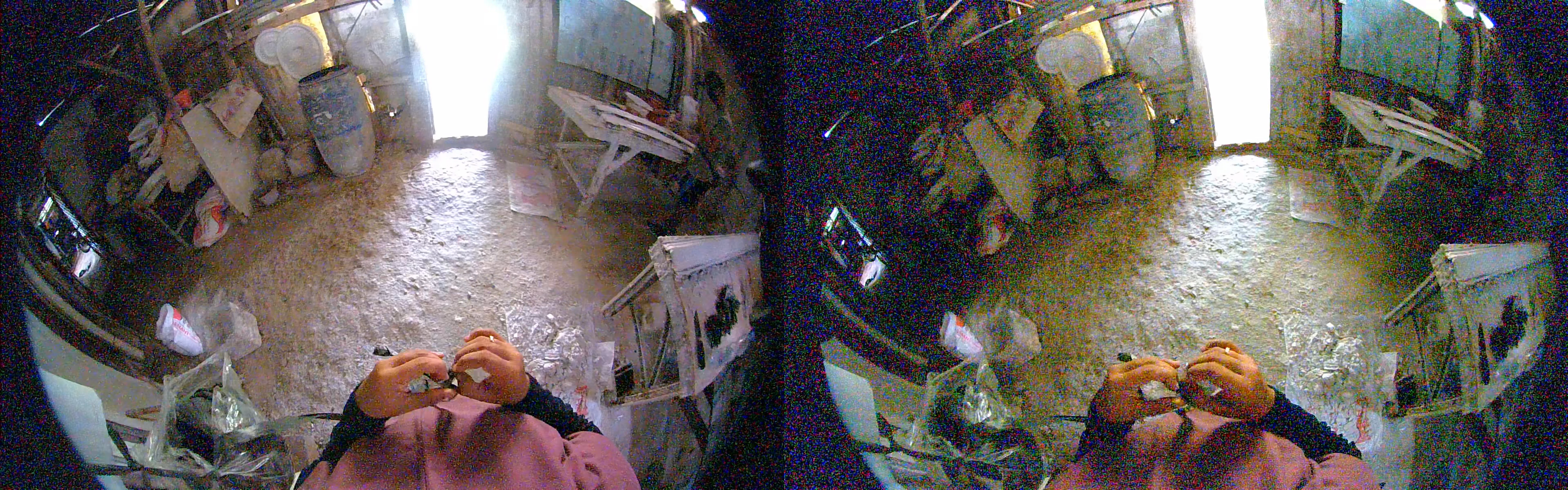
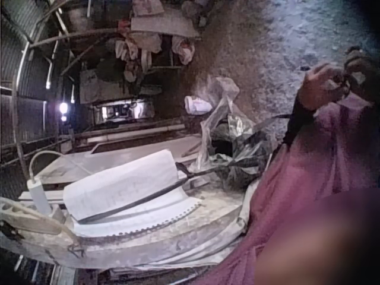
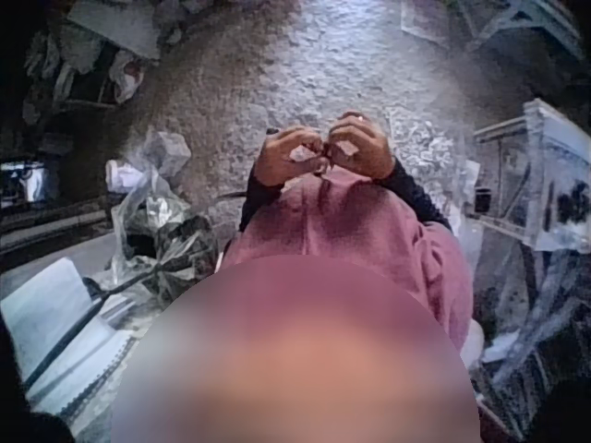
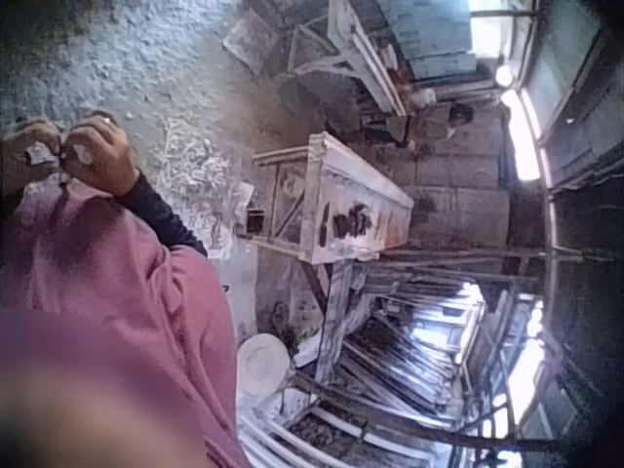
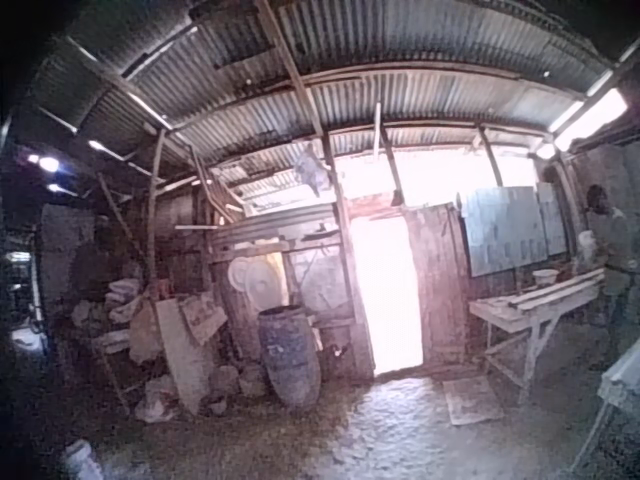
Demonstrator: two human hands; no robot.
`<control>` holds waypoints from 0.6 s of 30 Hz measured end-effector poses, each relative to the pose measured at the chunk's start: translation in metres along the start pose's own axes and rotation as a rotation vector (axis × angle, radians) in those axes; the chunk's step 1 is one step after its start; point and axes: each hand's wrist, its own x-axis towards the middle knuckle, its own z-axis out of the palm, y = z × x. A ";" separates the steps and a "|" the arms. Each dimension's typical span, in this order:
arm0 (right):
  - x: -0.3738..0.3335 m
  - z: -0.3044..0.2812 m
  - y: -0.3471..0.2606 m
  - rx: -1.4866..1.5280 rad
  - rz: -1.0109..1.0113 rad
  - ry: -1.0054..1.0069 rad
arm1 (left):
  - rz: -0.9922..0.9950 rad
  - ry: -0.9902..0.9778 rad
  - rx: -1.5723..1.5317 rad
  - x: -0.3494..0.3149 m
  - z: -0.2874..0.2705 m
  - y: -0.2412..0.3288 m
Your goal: The person sits on the floor and uses a knife to cut a long black strap into smaller pieces. They repeatedly pull, align, and slice the strap, accumulating cut pieces on the table.
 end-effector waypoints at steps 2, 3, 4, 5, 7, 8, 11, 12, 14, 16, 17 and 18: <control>-0.001 0.002 -0.001 0.024 0.039 0.053 | -0.018 -0.024 -0.010 0.001 -0.001 0.002; -0.001 0.002 -0.002 0.031 0.052 0.070 | -0.026 -0.032 -0.008 0.001 0.000 0.002; -0.001 0.003 -0.002 0.037 0.064 0.085 | -0.028 -0.033 0.001 0.001 0.000 0.002; -0.002 0.005 -0.003 0.039 0.083 0.091 | -0.032 -0.032 -0.013 0.000 0.001 0.002; -0.003 0.007 -0.003 0.083 0.093 0.131 | -0.022 -0.013 -0.015 0.001 0.004 -0.001; -0.004 0.009 -0.003 0.098 0.112 0.142 | -0.025 -0.001 -0.021 0.000 0.005 -0.002; -0.005 0.013 -0.004 0.210 0.215 0.161 | -0.009 0.046 0.000 0.000 0.008 -0.005; -0.005 0.014 -0.004 0.234 0.235 0.141 | 0.003 0.067 0.015 0.000 0.008 -0.006; -0.002 0.013 -0.005 0.281 0.226 0.129 | 0.032 0.115 0.040 -0.001 0.008 -0.006; 0.003 0.009 -0.005 0.265 0.223 0.043 | 0.064 0.171 0.072 -0.002 0.006 -0.007; 0.006 0.007 -0.005 0.251 0.216 0.008 | 0.054 0.160 0.077 -0.002 0.004 -0.007; 0.008 0.004 -0.007 0.275 0.223 -0.019 | 0.044 0.153 0.095 -0.003 0.003 -0.007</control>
